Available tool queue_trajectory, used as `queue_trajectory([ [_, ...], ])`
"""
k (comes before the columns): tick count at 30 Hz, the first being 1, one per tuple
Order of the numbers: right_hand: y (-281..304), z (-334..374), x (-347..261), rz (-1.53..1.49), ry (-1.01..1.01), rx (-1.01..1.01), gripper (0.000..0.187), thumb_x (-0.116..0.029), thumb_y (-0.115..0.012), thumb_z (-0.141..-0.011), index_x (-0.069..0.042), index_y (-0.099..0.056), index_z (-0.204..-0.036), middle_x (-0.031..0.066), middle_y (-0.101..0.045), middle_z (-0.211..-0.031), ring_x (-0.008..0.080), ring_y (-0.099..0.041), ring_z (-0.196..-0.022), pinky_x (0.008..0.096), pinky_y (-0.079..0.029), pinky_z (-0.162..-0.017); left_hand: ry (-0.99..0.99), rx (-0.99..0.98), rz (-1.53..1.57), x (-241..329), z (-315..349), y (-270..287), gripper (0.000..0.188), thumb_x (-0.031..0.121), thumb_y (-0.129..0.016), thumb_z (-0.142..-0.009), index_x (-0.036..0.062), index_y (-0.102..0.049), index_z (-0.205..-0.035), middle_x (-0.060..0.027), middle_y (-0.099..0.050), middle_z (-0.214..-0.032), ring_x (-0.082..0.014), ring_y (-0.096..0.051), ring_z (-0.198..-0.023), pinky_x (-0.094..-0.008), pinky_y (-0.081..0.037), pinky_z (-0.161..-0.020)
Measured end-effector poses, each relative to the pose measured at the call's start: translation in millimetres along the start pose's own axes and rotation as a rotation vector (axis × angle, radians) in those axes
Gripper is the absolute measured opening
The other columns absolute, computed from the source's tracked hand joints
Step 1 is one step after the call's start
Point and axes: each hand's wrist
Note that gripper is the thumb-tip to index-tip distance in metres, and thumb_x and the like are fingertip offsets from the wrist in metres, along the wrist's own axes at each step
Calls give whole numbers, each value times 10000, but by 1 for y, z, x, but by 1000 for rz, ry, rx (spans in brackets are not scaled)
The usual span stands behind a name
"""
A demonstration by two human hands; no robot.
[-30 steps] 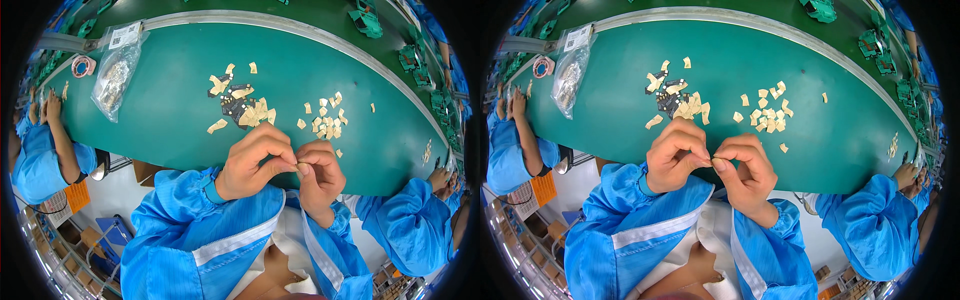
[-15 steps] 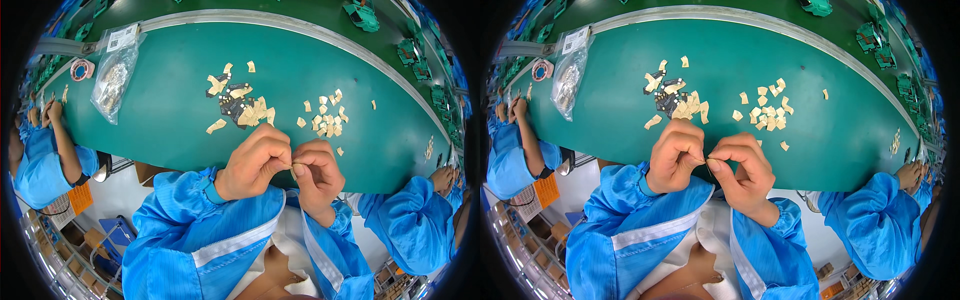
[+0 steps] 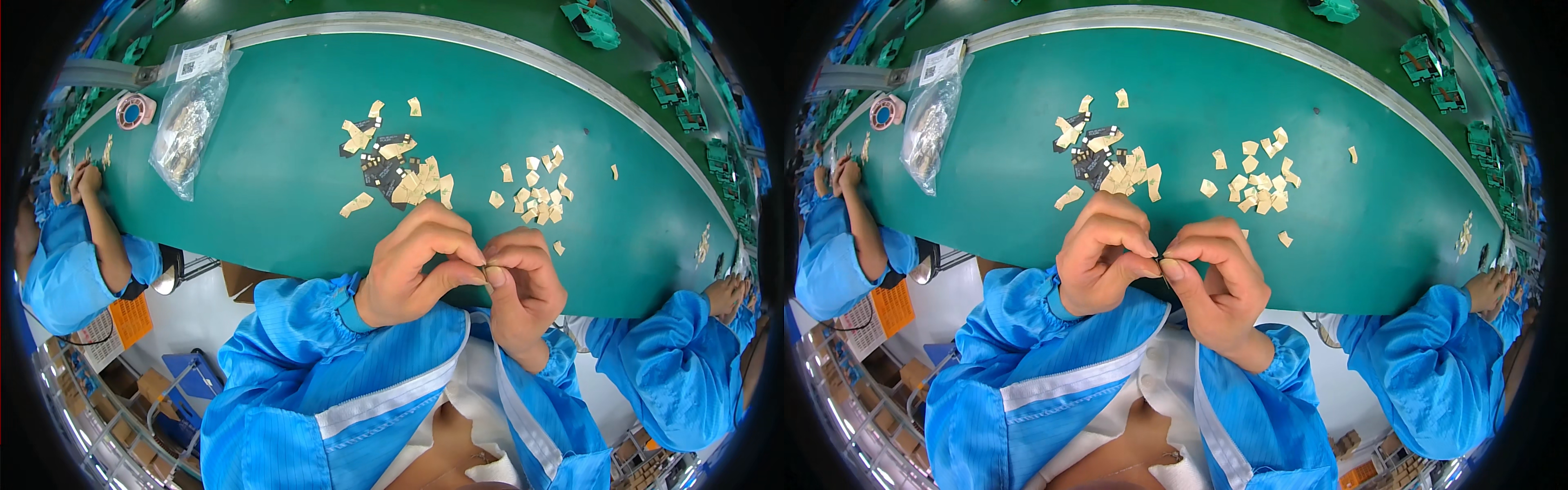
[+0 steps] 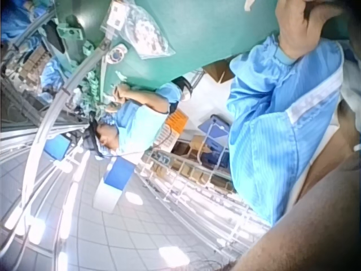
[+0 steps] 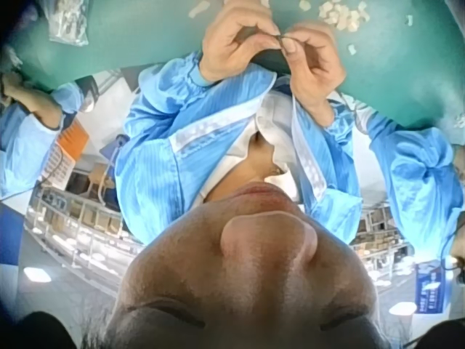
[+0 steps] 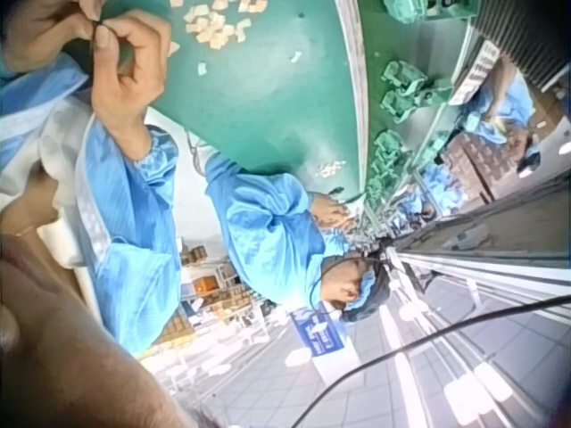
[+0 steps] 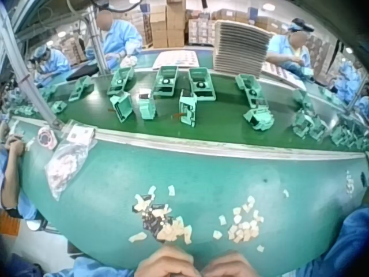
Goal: Manually assemble small electronic components into a green plastic housing on a factory production line.
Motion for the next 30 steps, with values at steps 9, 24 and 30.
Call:
queue_trajectory([
  [9, 1, 0, 2, 7, 8, -26, 110, 36, -659, -811, 58, -601, -902, 137, -576, -889, 168, -538, -760, 260, -450, -639, 55, 39, 58, 4, -1, 0, 138, 6, -708, -740, 37, -619, -840, -76, -563, -839, -182, -542, -720, -284, -440, -613],
  [24, -4, 2, -1, -5, -83, -21, 100, 32, -659, -813, 57, -602, -891, 136, -582, -890, 165, -542, -763, 249, -443, -638, -159, 36, -110, -7, -1, -1, 157, -3, -655, -764, 41, -538, -859, -106, -511, -853, -224, -471, -662, -306, -401, -558],
  [30, -3, 2, 2, -43, -83, 22, 96, 10, -643, -839, 48, -587, -907, 122, -567, -905, 148, -534, -779, 244, -444, -680, -117, 9, -62, -7, 2, 0, 130, 14, -633, -805, 42, -519, -861, -107, -498, -855, -223, -461, -679, -302, -394, -573],
])
Point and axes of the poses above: each hand's wrist, its own z-axis away from the middle knuckle, its own y-axis out of the back of the hand, x = y × z
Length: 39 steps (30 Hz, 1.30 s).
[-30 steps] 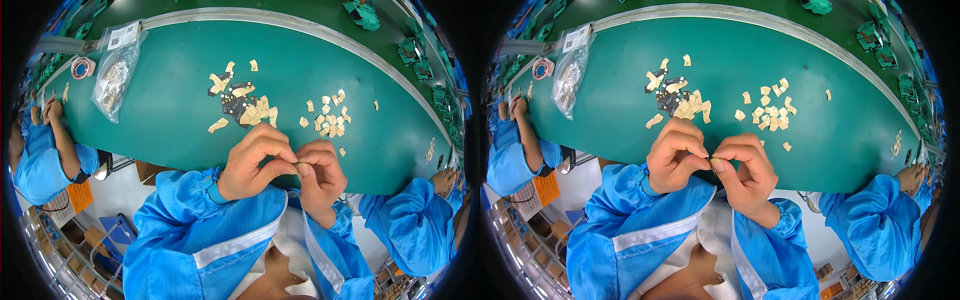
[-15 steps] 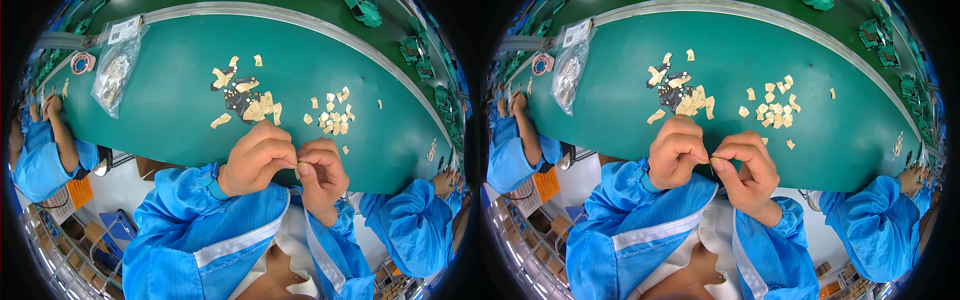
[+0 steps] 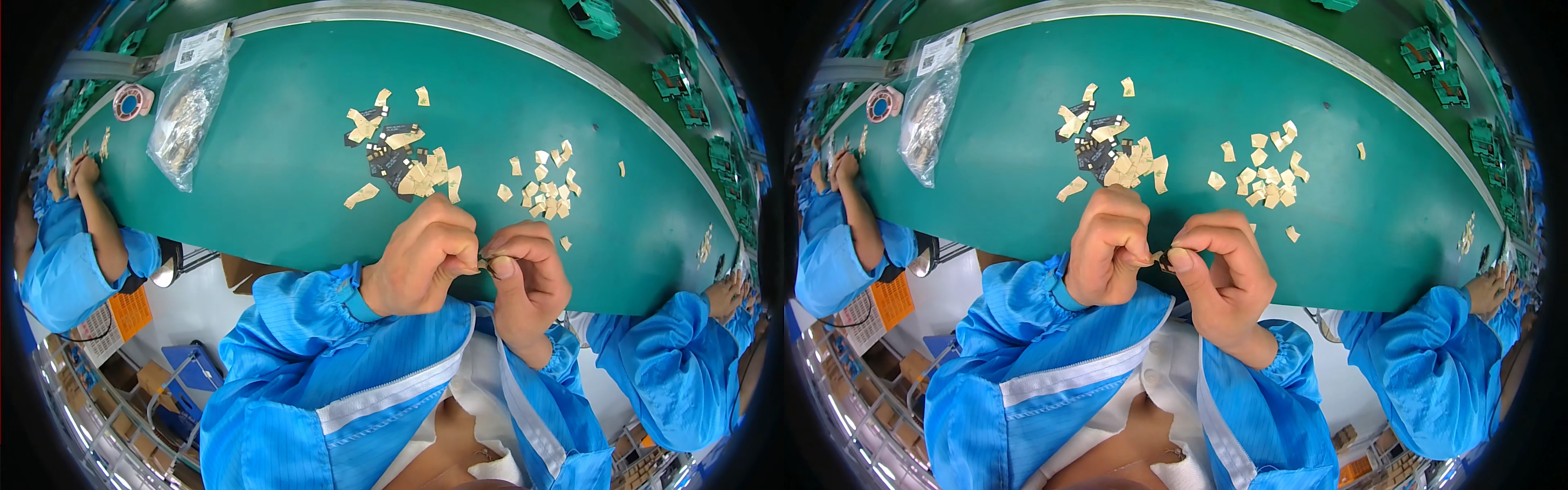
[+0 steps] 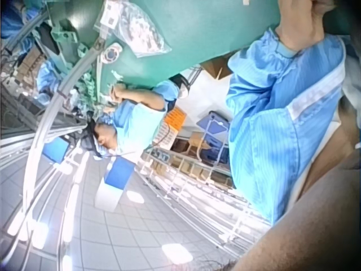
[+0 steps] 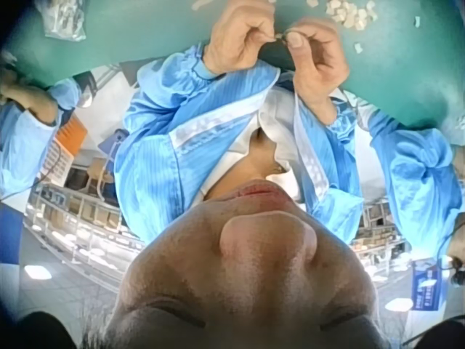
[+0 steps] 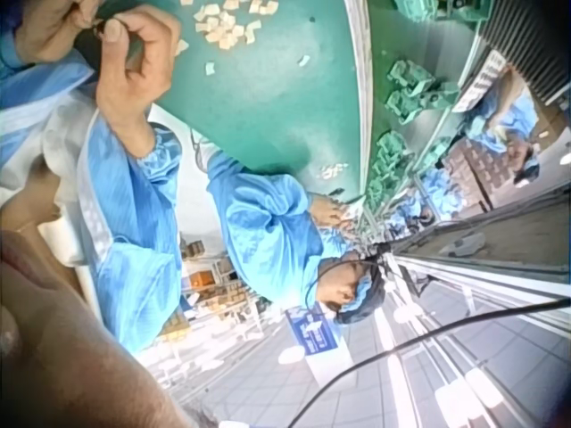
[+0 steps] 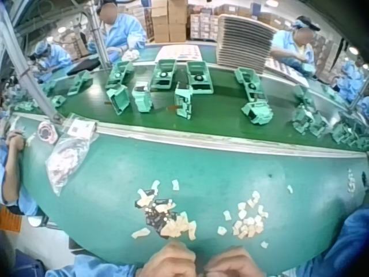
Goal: Manually assemble small electronic components into a green plastic housing on a factory production line.
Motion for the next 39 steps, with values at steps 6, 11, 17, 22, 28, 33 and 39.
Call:
queue_trajectory([
  [6, 4, -1, 4, -22, 32, 80, 86, 19, -601, -861, 40, -559, -933, 112, -559, -918, 135, -524, -771, 230, -438, -678, 11, -65, -15, -2, 1, 5, 113, 50, -571, -882, 76, -461, -882, -96, -453, -880, -172, -452, -675, -284, -387, -617],
  [11, 25, -10, 4, -11, 59, 213, 64, -1, -566, -885, 35, -550, -935, 117, -563, -932, 138, -527, -767, 246, -443, -687, 68, -24, 3, -2, 1, 2, 102, -1, -547, -878, 58, -464, -880, -100, -455, -876, -156, -453, -653, -267, -403, -608],
  [17, 66, -14, -1, -2, 45, 371, 59, 11, -570, -876, 30, -553, -930, 125, -587, -940, 143, -562, -794, 261, -464, -725, 245, -73, -158, 16, -18, -14, 139, -37, -636, -803, 8, -547, -900, -112, -566, -902, -176, -559, -749, -264, -451, -615],
  [22, 94, -1, 2, -12, 29, 418, 125, 60, -620, -831, 21, -564, -935, 100, -630, -870, 133, -585, -796, 248, -473, -746, 202, -131, -389, 10, -16, -29, 191, -40, -691, -729, 21, -619, -895, -106, -629, -986, -250, -604, -852, -324, -489, -706],
  [28, 122, -15, -11, 158, 38, 438, 239, -5, -656, -830, 34, -550, -1040, 119, -619, -976, 143, -590, -839, 256, -475, -752, 118, -92, -500, 22, -15, -21, 269, -32, -727, -697, 35, -641, -942, -98, -646, -935, -254, -601, -856, -327, -474, -756],
  [33, 130, -92, -28, 517, 245, 298, 872, -127, -750, -748, -105, -235, -1452, 190, -402, -1341, 270, -493, -1154, 374, -449, -888, 121, -54, -467, 26, -7, -16, 345, -19, -742, -691, 24, -651, -1021, -44, -634, -698, -213, -581, -806, -328, -455, -725],
  [39, 130, -191, 11, 815, 281, 285, 1109, -240, -822, -661, -80, -86, -1476, 258, -347, -1382, 377, -417, -1245, 446, -394, -985, -33, -30, -490, 31, -7, -9, 204, 35, -789, -639, 42, -623, -758, -47, -616, -690, -257, -594, -832, -349, -435, -741],
])
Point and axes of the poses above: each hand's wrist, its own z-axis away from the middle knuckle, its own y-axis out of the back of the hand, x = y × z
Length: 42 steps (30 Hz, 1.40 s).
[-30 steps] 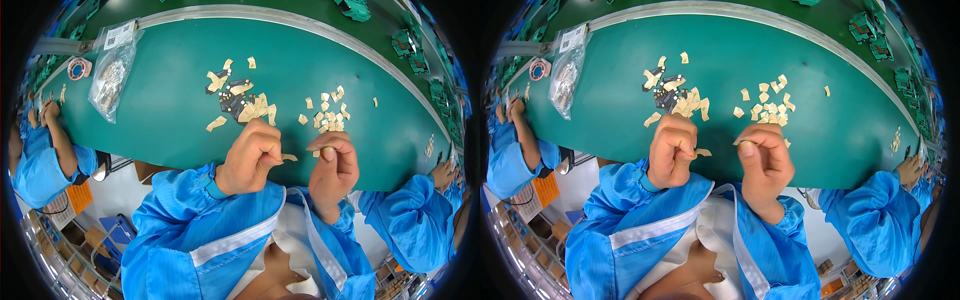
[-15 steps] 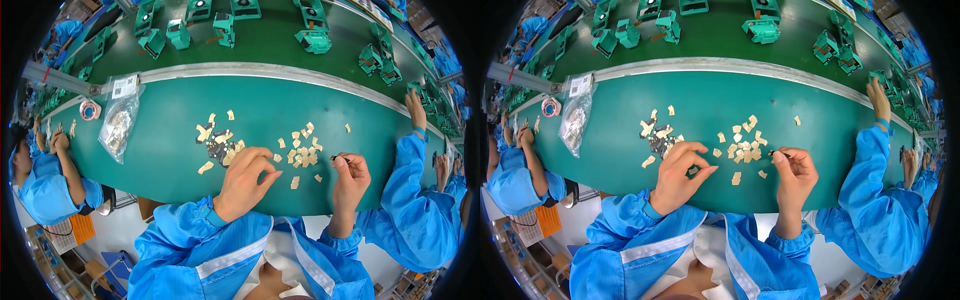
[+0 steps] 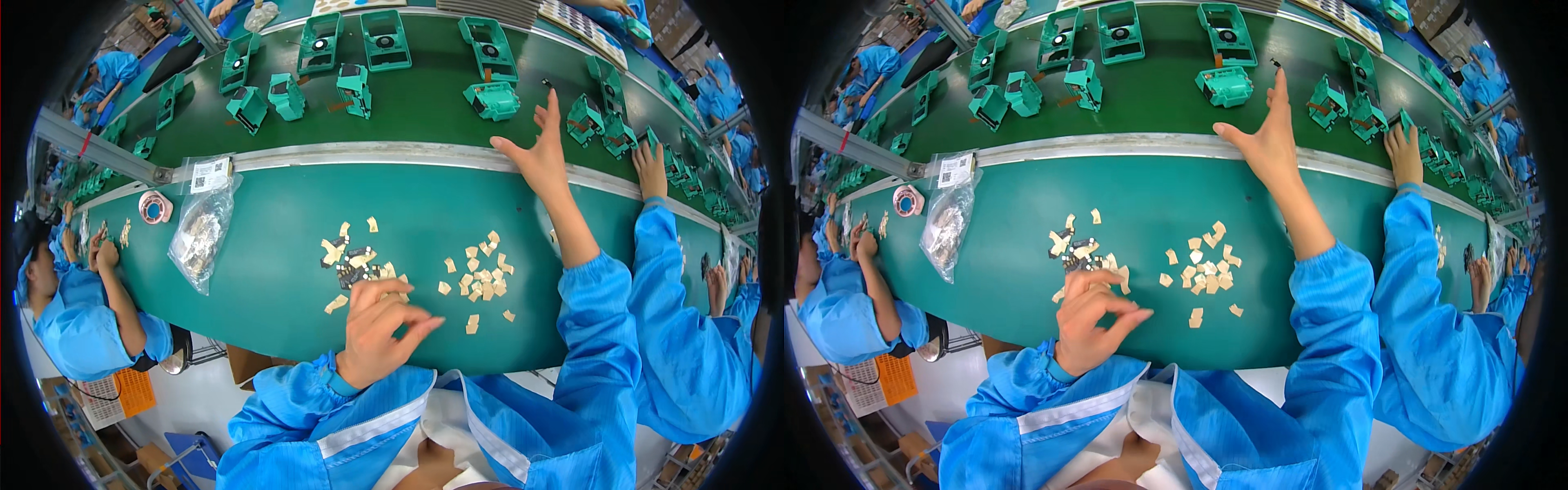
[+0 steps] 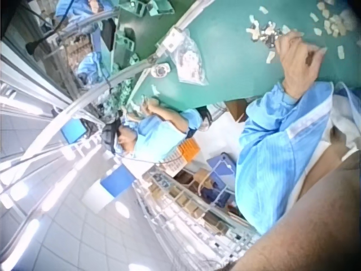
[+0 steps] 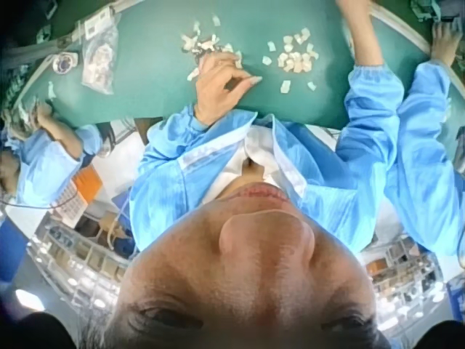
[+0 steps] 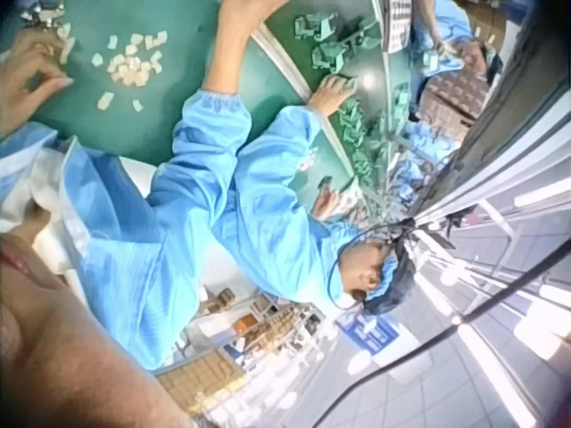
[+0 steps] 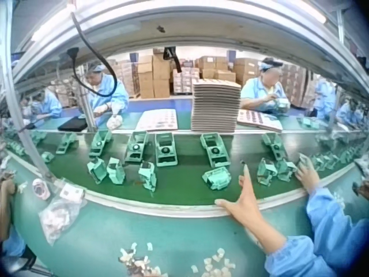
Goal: Manually assemble small electronic components into a green plastic housing on a factory production line.
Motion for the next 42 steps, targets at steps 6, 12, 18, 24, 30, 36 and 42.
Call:
queue_trajectory([
  [6, -37, -39, 5, 78, 12, 19, 1223, -317, -863, -598, 6, -52, -1455, 306, -381, -1299, 398, -418, -1213, 417, -372, -1007, -9, 63, 50, -15, 5, 17, 270, 70, -826, -606, 69, -556, -631, -68, -607, -731, -260, -592, -831, -347, -422, -708],
  [12, -40, -36, -6, -8, -95, -28, 1202, -311, -851, -622, -15, -45, -1463, 296, -355, -1333, 370, -482, -1156, 411, -409, -973, -39, 36, 165, -24, 7, 26, 250, 114, -831, -628, 82, -584, -636, -38, -595, -669, -221, -580, -746, -354, -399, -707],
  [18, -31, -24, -23, 48, -95, -23, 1033, -215, -769, -732, -25, -69, -1468, 258, -345, -1378, 352, -491, -1180, 423, -426, -954, -32, 52, 186, -34, 5, 32, 237, 146, -802, -667, 77, -576, -640, -4, -607, -660, -215, -582, -735, -351, -392, -716],
  [24, -47, -26, -47, -120, 29, -127, 1056, -201, -798, -697, -63, -93, -1472, 216, -437, -1327, 318, -498, -1180, 432, -417, -957, -25, 123, 221, -45, 9, 39, 179, 62, -745, -718, 62, -571, -759, -59, -642, -795, -223, -583, -775, -351, -409, -714],
  [30, -140, -57, -96, -183, 293, -494, 1213, -192, -855, -596, -116, -36, -1488, 220, -401, -1366, 326, -419, -1265, 439, -366, -1026, 103, 286, 341, -44, 14, 35, 329, -74, -679, -737, 43, -510, -994, -152, -616, -1018, -235, -584, -870, -356, -428, -763],
  [36, -200, -98, -104, -305, 327, -669, 1223, -93, -837, -595, -149, -10, -1494, 214, -433, -1345, 323, -451, -1227, 405, -359, -1027, 130, 224, 262, -55, 15, 51, 358, -75, -682, -734, 27, -521, -1038, -159, -618, -1006, -236, -582, -884, -348, -425, -782],
  [42, -191, -93, -107, -321, 203, -664, 1206, -89, -832, -627, -132, 4, -1494, 199, -507, -1264, 282, -497, -1165, 364, -367, -1011, 143, 203, 247, -57, 14, 59, 290, -65, -682, -742, 3, -548, -989, -161, -622, -973, -243, -585, -869, -333, -446, -761],
])
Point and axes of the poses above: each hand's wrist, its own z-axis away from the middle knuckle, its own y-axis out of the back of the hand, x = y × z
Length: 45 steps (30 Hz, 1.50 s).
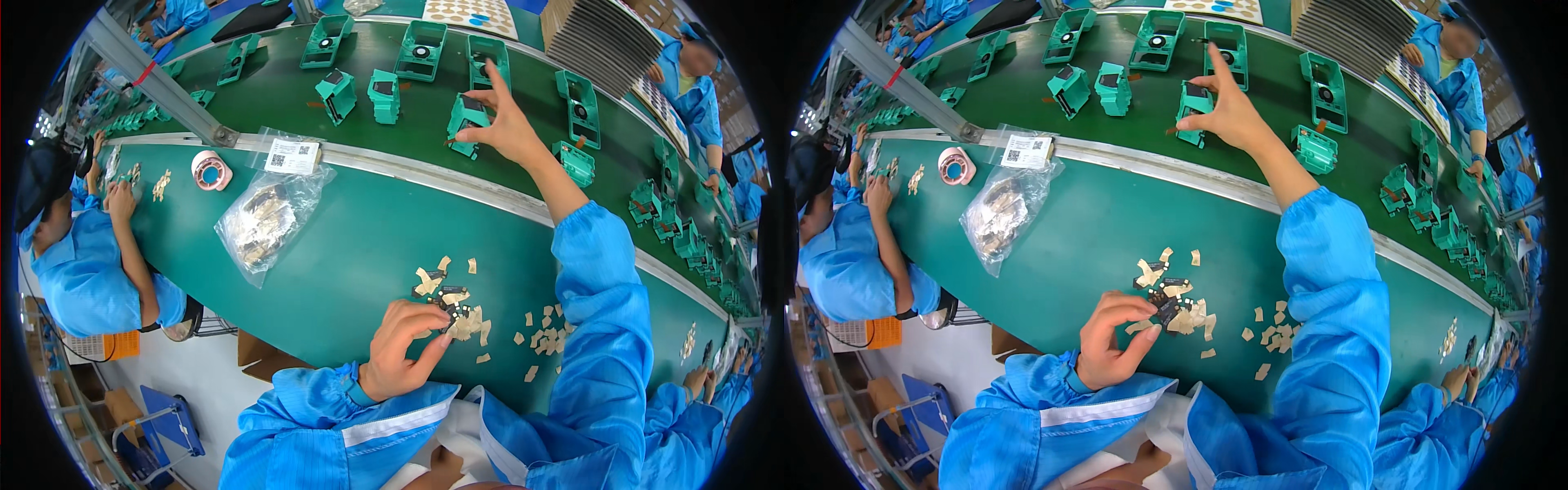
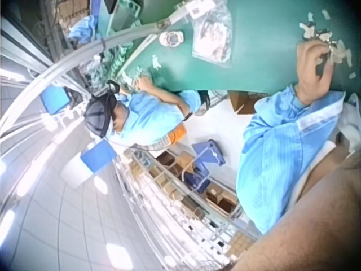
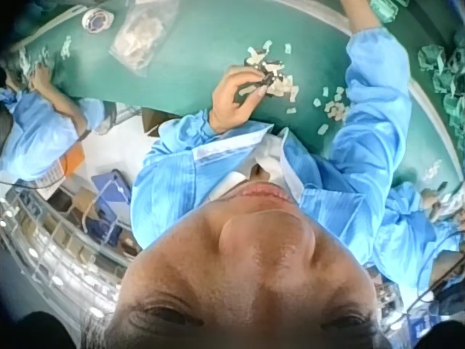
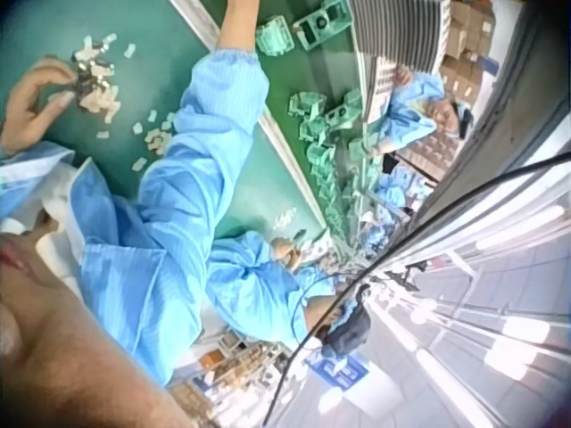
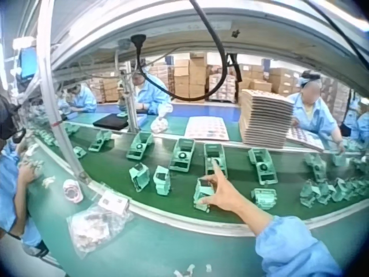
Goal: Manually assemble small electronic components into a green plastic housing on a factory production line.
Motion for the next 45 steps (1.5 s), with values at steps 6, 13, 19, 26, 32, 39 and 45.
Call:
queue_trajectory([
  [6, 29, 57, -40, -636, -161, 97, 1153, -94, -799, -691, -66, 42, -1480, 211, -471, -1298, 287, -479, -1189, 388, -347, -1037, -24, 9, 2, 5, 3, 4, 273, -62, -676, -757, -11, -539, -988, -179, -612, -962, -246, -597, -852, -325, -471, -749],
  [13, 41, 151, -65, -1190, -311, 137, 715, -292, -651, -869, -30, -271, -1415, 135, -493, -1287, 255, -505, -1180, 420, -396, -1028, 24, -4, 31, 18, 12, 2, 283, -52, -663, -773, -14, -529, -1020, -175, -592, -997, -242, -586, -885, -318, -468, -790],
  [19, 25, 210, -89, -1571, -480, -53, 666, -432, -603, -870, -47, -382, -1367, 146, -528, -1275, 295, -512, -1190, 467, -416, -1006, 37, -11, 122, 19, 4, 0, 461, 31, -701, -760, -13, -473, -1158, -160, -490, -1162, -215, -543, -980, -353, -419, -888],
  [26, 16, 228, -87, -1409, -434, -146, 777, -316, -672, -840, -25, -257, -1428, 156, -512, -1275, 273, -555, -1142, 400, -470, -963, 293, -278, 540, 36, -28, -7, 914, 201, -813, -680, 32, -294, -1412, -151, -410, -1359, -238, -477, -1135, -368, -385, -951],
  [32, 4, 232, -105, -1186, -590, -156, 889, -357, -736, -769, -59, -241, -1444, 186, -481, -1311, 260, -529, -1167, 408, -460, -960, 364, -322, 601, 34, -26, -3, 1041, 380, -851, -600, 27, -310, -1417, -161, -459, -1325, -257, -480, -1141, -389, -390, -938],
  [39, 1, 244, -129, -1365, -614, -232, 895, -275, -710, -829, -4, -128, -1452, 133, -432, -1326, 205, -505, -1169, 348, -440, -957, 267, -329, 562, 30, -12, -9, 1220, 501, -880, -512, 6, -253, -1434, -101, -479, -1231, -218, -437, -1129, -368, -323, -967],
  [45, 1, 247, -132, -1285, -674, -108, 890, -284, -680, -848, -47, -90, -1471, 140, -435, -1323, 206, -521, -1159, 322, -490, -900, 449, -325, 560, 39, -22, -15, 1354, 637, -836, -458, 8, -178, -1459, -103, -473, -1222, -214, -431, -1102, -349, -295, -969],
])
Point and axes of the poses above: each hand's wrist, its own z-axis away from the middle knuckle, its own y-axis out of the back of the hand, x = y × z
